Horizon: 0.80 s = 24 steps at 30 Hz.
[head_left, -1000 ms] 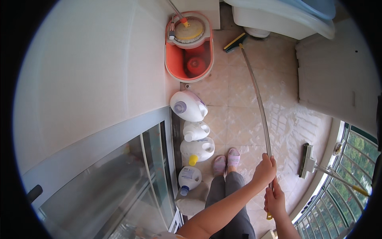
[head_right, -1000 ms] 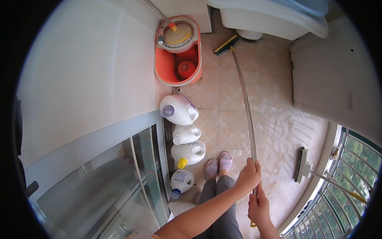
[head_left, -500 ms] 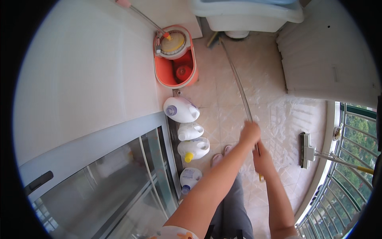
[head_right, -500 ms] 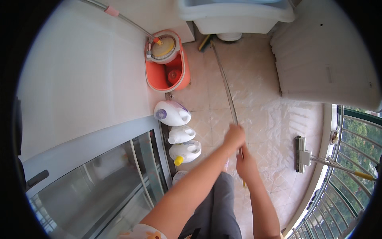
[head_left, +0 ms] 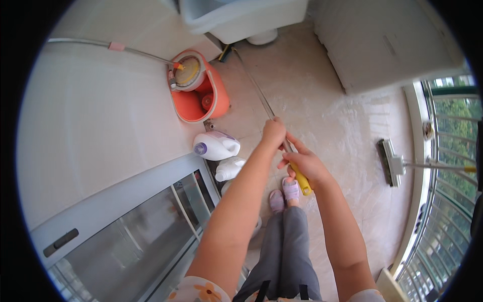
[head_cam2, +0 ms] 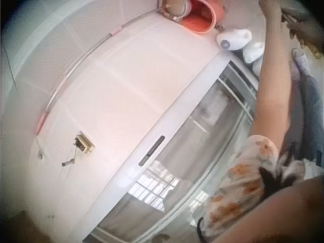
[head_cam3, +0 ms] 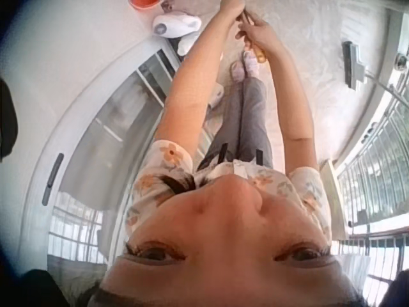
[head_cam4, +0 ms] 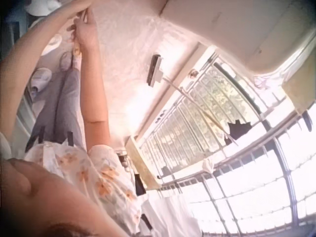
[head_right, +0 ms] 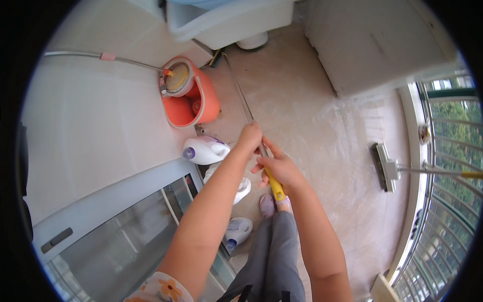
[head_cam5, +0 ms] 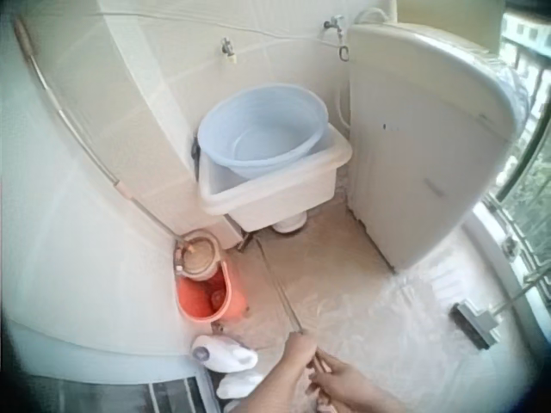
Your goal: The person sweeps a tiled balcony floor using a broom, gathering debris into a pile near a washing machine and cleaning supplies. The person then switches to a squeegee to push the debris toward the edge of the balcony.
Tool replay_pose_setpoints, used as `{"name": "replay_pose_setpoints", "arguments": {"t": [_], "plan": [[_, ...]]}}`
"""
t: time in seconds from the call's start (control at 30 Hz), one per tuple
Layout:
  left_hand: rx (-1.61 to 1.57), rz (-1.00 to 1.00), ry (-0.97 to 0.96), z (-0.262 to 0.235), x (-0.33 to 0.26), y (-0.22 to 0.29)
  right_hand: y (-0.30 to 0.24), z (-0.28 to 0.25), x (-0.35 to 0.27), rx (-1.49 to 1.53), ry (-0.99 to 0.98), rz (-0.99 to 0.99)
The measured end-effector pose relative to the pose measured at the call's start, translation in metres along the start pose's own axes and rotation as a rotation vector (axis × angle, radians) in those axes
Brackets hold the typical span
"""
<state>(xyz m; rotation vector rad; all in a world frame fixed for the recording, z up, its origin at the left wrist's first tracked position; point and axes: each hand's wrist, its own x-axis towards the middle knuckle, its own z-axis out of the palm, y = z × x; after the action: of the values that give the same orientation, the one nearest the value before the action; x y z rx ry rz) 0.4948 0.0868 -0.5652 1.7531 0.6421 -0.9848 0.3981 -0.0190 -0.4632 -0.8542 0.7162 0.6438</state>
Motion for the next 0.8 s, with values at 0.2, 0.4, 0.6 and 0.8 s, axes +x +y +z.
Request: {"name": "replay_pose_setpoints", "arguments": {"t": [0.2,0.4,0.6,0.8], "plan": [[0.192,-0.054,-0.070,0.026,-0.048,-0.018,0.051,-0.029,-0.021,0.634,0.063,0.129],[0.625,0.166,0.143,0.076,-0.109,-0.052,0.074,-0.038,-0.111,0.841,0.035,0.086],[0.612,0.337,0.067,0.116,-0.098,-0.029,0.037,-0.059,-0.125,0.747,0.157,0.057],[0.659,0.176,-0.074,0.144,0.039,0.108,-0.071,-0.110,-0.011,0.708,0.003,-0.025]]}}
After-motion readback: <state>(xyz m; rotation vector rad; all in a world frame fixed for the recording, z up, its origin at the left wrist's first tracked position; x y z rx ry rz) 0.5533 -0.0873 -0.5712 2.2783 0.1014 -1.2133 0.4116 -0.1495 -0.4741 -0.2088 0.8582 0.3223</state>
